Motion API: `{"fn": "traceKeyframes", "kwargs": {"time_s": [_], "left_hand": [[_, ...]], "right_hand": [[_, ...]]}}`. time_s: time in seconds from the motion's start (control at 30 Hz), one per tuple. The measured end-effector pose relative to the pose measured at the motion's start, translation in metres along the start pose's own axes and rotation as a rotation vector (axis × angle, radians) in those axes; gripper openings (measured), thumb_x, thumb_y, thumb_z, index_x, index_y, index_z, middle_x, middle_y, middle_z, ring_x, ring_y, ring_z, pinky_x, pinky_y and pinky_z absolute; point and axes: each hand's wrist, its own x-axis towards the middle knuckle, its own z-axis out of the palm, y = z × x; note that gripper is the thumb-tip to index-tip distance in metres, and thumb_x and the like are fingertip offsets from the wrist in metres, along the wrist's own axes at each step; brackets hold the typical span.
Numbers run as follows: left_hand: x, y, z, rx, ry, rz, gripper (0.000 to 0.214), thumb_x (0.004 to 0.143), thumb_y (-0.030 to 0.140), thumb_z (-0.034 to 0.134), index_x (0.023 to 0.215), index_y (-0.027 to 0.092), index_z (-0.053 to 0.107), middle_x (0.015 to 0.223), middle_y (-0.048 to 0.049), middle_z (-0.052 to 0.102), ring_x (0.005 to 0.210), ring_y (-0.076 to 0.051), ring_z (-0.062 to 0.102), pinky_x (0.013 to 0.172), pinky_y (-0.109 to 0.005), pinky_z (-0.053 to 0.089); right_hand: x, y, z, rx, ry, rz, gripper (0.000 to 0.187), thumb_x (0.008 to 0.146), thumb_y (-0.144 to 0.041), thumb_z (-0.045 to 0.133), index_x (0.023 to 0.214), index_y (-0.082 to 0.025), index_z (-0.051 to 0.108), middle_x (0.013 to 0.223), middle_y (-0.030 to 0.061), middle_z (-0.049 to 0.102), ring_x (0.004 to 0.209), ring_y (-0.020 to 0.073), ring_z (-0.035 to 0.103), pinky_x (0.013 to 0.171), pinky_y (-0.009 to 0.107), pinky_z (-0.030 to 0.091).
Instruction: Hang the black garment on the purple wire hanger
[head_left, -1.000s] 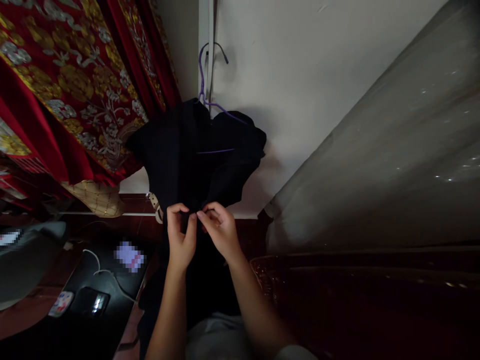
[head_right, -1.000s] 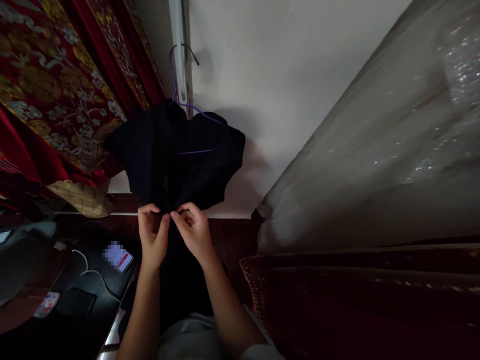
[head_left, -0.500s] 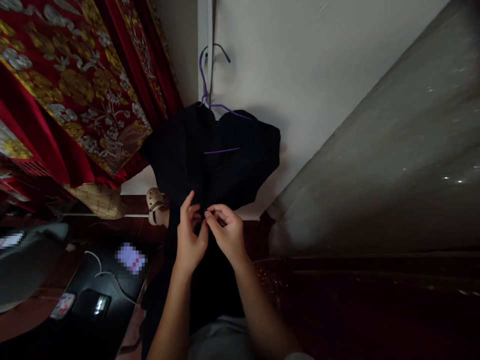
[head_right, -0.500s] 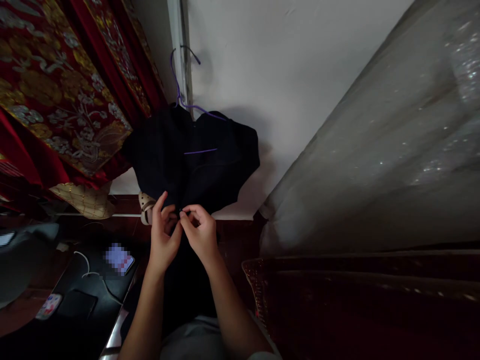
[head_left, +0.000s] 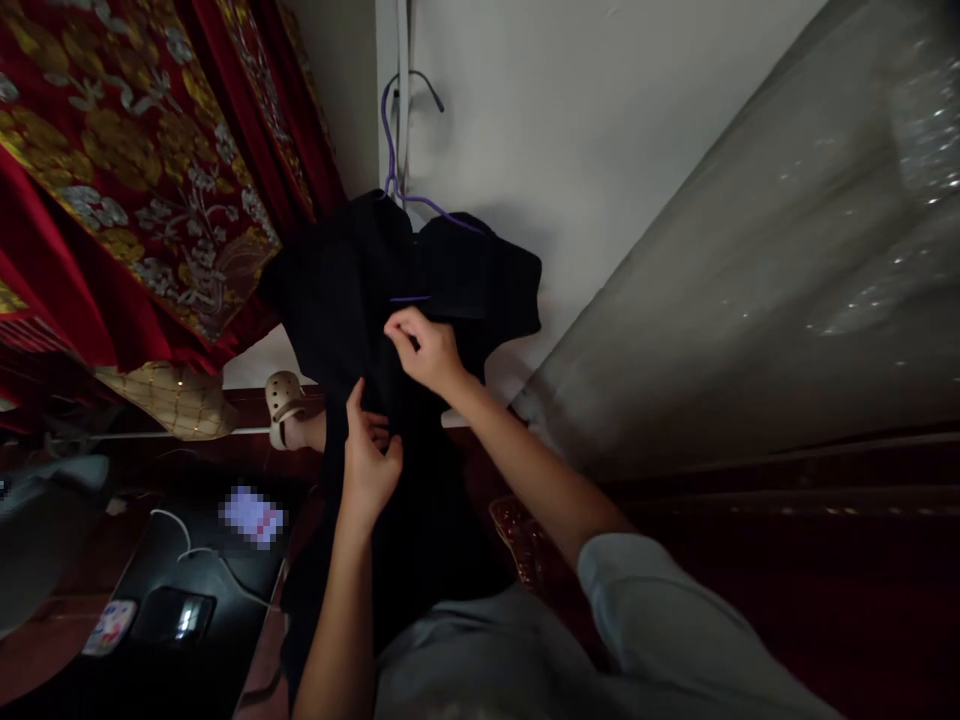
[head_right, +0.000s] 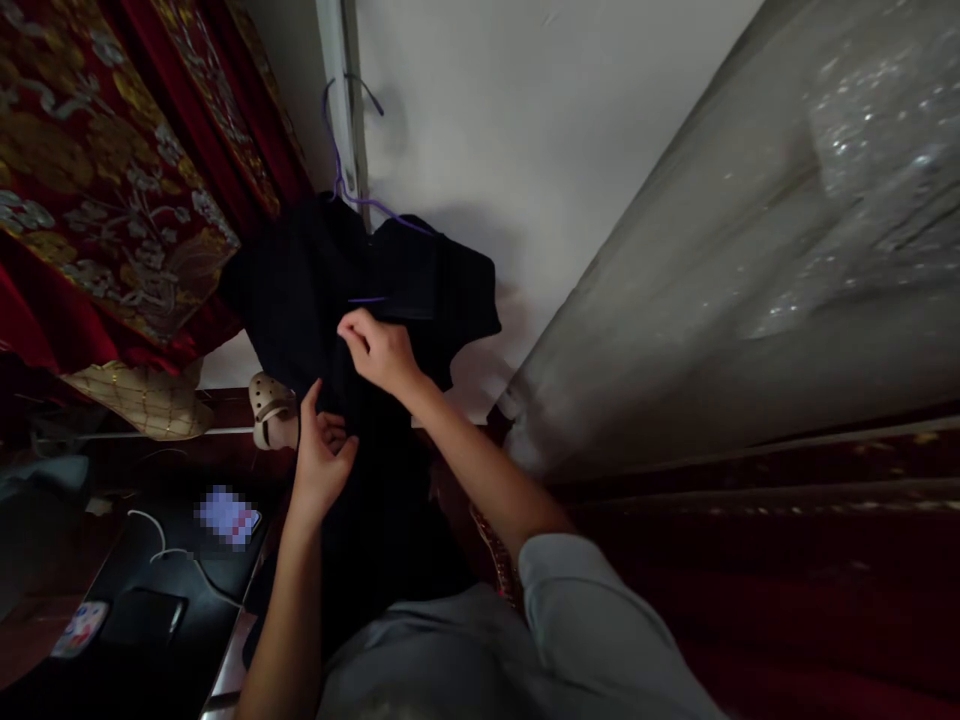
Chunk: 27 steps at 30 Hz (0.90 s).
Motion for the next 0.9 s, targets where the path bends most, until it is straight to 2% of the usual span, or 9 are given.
{"fn": "traceKeyframes", "kwargs": {"time_s": [0.13,0.23,0.33,0.4,0.47,0.53,0.63,0.73,0.9], "left_hand": [[-0.004,-0.004,0.017,0.021,-0.049,-0.046,0.096,0.082,0.003,0.058,0.165,0.027,0.017,0.095,-0.0012,0.054,0.071,-0.011,0.056,0.071,-0.025,0.054],[-0.01,-0.003,0.031,0.047,-0.118,-0.015,0.099,0.084,0.003,0.056,0.167,0.026,0.007,0.107,-0.0053,0.056,0.071,-0.01,0.056,0.073,-0.027,0.055],[-0.005,0.007,0.028,0.084,-0.163,0.091,0.095,0.088,0.005,0.055,0.166,0.025,0.005,0.127,-0.0129,0.053,0.083,-0.013,0.061,0.084,-0.034,0.058],[0.015,0.025,0.015,0.115,-0.093,0.239,0.082,0.094,0.01,0.055,0.164,0.026,0.016,0.136,-0.0152,0.049,0.092,-0.015,0.062,0.091,-0.038,0.057],[0.049,0.052,-0.002,0.174,0.04,0.432,0.062,0.101,0.017,0.052,0.159,0.028,0.033,0.136,-0.0137,0.052,0.091,-0.016,0.06,0.092,-0.038,0.056],[0.091,0.082,-0.016,0.24,0.122,0.639,0.043,0.106,0.027,0.05,0.149,0.028,0.048,0.128,-0.0114,0.058,0.096,-0.018,0.061,0.09,-0.036,0.054],[0.148,0.117,-0.027,0.362,0.075,0.854,0.033,0.109,0.039,0.048,0.134,0.024,0.062,0.111,-0.0089,0.064,0.095,-0.019,0.064,0.087,-0.034,0.054],[0.178,0.133,-0.028,0.484,-0.037,0.907,0.031,0.108,0.044,0.05,0.109,0.02,0.07,0.098,-0.0072,0.066,0.096,-0.022,0.066,0.09,-0.036,0.052],[0.175,0.14,-0.025,0.526,-0.009,0.862,0.022,0.105,0.035,0.057,0.09,0.02,0.065,0.089,-0.0057,0.067,0.091,-0.022,0.065,0.088,-0.036,0.048]], "right_hand": [[0.085,0.022,-0.021,-0.168,0.122,-0.144,0.031,0.108,-0.042,0.041,0.104,-0.02,0.062,0.08,0.0025,0.067,0.072,0.0157,0.066,0.077,0.029,0.051],[0.114,0.014,-0.035,-0.19,0.092,-0.21,0.039,0.111,-0.049,0.034,0.111,-0.02,0.059,0.08,0.002,0.064,0.081,0.0177,0.068,0.089,0.034,0.053],[0.108,-0.003,-0.043,-0.197,0.027,-0.255,0.041,0.111,-0.051,0.033,0.111,-0.02,0.059,0.076,0.0004,0.059,0.08,0.0169,0.067,0.089,0.034,0.053],[0.098,-0.012,-0.047,-0.196,0.022,-0.265,0.039,0.111,-0.049,0.034,0.11,-0.02,0.059,0.074,-0.0007,0.057,0.075,0.0154,0.064,0.086,0.032,0.053],[0.091,-0.016,-0.051,-0.182,0.02,-0.283,0.037,0.111,-0.047,0.035,0.109,-0.019,0.06,0.074,-0.0013,0.056,0.071,0.0141,0.062,0.082,0.03,0.051],[0.089,-0.018,-0.056,-0.16,0.009,-0.311,0.035,0.11,-0.045,0.037,0.109,-0.019,0.06,0.073,-0.0015,0.056,0.069,0.0132,0.06,0.077,0.028,0.05],[0.09,-0.017,-0.062,-0.137,0.011,-0.344,0.033,0.11,-0.043,0.038,0.109,-0.019,0.062,0.075,-0.0009,0.058,0.07,0.0128,0.06,0.074,0.027,0.048],[0.087,-0.012,-0.064,-0.129,0.033,-0.342,0.036,0.11,-0.044,0.038,0.11,-0.018,0.063,0.077,0.0,0.06,0.071,0.0126,0.062,0.073,0.026,0.048],[0.075,0.003,-0.051,-0.148,0.03,-0.275,0.042,0.112,-0.045,0.034,0.12,-0.019,0.065,0.093,0.004,0.069,0.079,0.0132,0.068,0.074,0.026,0.05]]}}
